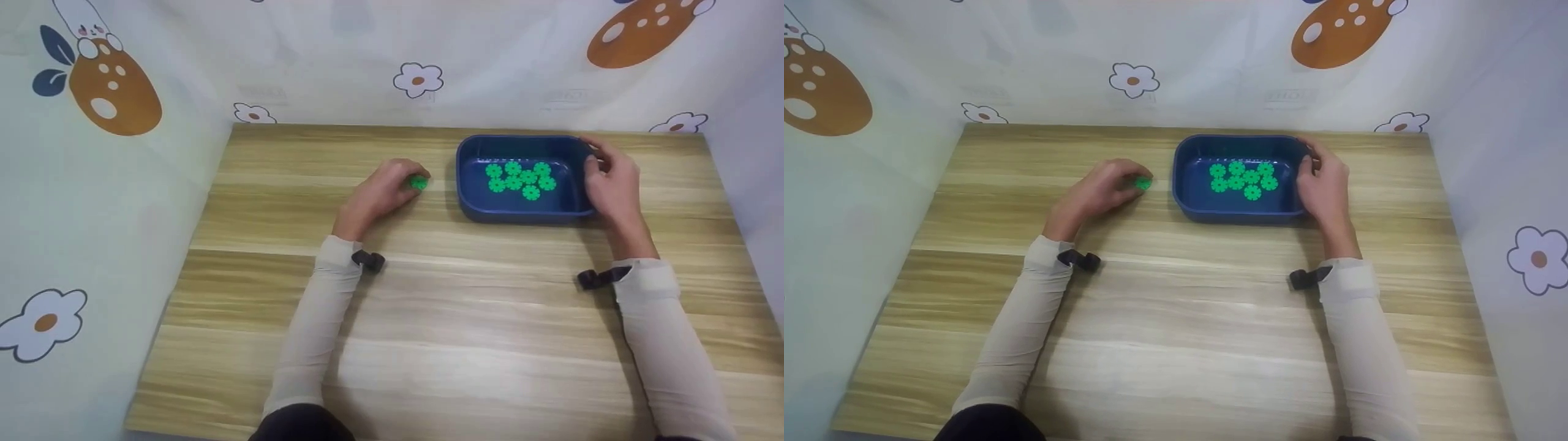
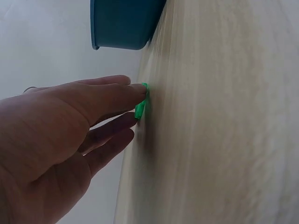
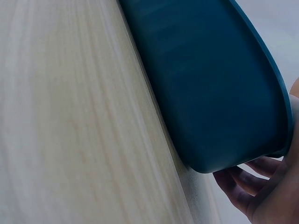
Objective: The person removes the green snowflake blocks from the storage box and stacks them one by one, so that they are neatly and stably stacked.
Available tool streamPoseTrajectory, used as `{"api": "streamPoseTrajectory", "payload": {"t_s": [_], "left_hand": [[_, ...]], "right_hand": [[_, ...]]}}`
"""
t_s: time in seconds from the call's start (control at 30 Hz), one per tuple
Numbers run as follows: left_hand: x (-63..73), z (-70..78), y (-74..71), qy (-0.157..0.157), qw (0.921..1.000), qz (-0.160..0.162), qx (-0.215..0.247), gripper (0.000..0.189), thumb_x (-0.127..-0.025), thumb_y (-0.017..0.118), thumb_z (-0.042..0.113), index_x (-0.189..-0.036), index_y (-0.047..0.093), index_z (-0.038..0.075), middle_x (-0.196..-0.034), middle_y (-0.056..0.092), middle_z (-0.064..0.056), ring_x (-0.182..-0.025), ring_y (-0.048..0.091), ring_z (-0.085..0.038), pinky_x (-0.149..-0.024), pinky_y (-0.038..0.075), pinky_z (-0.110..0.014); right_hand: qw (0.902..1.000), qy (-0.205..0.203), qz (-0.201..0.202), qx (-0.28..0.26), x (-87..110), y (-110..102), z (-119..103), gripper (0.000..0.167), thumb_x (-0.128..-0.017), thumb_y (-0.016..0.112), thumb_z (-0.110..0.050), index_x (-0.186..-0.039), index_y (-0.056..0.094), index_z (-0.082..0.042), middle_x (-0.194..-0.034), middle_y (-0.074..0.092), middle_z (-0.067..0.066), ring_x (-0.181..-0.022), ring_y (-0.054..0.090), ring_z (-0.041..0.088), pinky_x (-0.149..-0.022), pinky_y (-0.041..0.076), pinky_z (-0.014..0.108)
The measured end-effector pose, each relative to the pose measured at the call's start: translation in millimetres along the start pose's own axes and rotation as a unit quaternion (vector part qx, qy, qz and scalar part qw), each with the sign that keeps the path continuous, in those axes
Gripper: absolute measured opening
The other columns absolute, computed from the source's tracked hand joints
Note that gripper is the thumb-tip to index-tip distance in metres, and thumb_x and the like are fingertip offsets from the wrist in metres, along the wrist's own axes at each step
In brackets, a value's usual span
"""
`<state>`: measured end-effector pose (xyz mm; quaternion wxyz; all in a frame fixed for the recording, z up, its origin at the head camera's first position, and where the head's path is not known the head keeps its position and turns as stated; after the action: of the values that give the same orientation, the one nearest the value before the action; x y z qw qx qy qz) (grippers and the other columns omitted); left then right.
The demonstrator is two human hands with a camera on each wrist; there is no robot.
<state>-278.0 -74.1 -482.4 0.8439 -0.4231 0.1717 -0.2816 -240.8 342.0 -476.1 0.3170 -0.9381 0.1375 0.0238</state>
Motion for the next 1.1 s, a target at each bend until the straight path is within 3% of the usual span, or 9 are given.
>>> {"api": "streamPoseTrajectory", "payload": {"t_s": [0.2,0.6,0.87,1.1], "left_hand": [[-0.8,-1.4,1.4,0.003,1.0000,0.004,0.006,0.026,-0.100,0.075,0.005,-0.126,0.076,0.003,-0.130,0.076,-0.014,-0.128,0.068,-0.029,-0.117,0.052,-0.040],[-0.2,0.0,0.6,-0.003,0.9998,0.014,0.012,0.029,-0.103,0.072,0.008,-0.131,0.073,0.002,-0.135,0.073,-0.014,-0.131,0.066,-0.028,-0.118,0.051,-0.040],[-0.5,4.5,-7.2,-0.016,0.9973,0.071,0.008,0.033,-0.111,0.058,0.011,-0.142,0.067,0.003,-0.145,0.069,-0.014,-0.141,0.061,-0.030,-0.125,0.045,-0.042],[-1.7,16.7,-13.3,-0.016,0.9934,0.114,0.002,0.034,-0.111,0.061,0.017,-0.144,0.066,0.008,-0.145,0.069,-0.011,-0.135,0.064,-0.028,-0.118,0.051,-0.039]], "right_hand": [[1.0000,0.000,0.000,0.002,1.3,-1,-2,0.045,-0.109,0.046,-0.017,-0.148,0.068,-0.021,-0.153,0.066,0.009,-0.131,0.067,0.029,-0.109,0.055,0.034],[1.0000,-0.002,0.001,-0.005,1.2,-1,-3,0.044,-0.109,0.046,-0.016,-0.147,0.069,-0.020,-0.153,0.066,0.009,-0.130,0.067,0.028,-0.108,0.054,0.031],[1.0000,0.004,-0.002,-0.004,0.3,0,-1,0.045,-0.110,0.046,-0.017,-0.149,0.067,-0.022,-0.154,0.065,0.009,-0.128,0.067,0.027,-0.104,0.053,0.029],[0.9999,-0.008,0.006,-0.009,-0.3,1,1,0.044,-0.109,0.047,-0.015,-0.146,0.070,-0.022,-0.150,0.068,0.008,-0.126,0.068,0.027,-0.100,0.053,0.023]]}}
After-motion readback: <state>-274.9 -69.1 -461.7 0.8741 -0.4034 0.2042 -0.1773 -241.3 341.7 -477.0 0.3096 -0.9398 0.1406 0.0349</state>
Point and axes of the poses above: each hand's wrist, its own x-axis away from the middle knuckle, its own y-axis out of the palm, z = x × y, the point moved 2 cm from there along -x, towards the middle knuckle
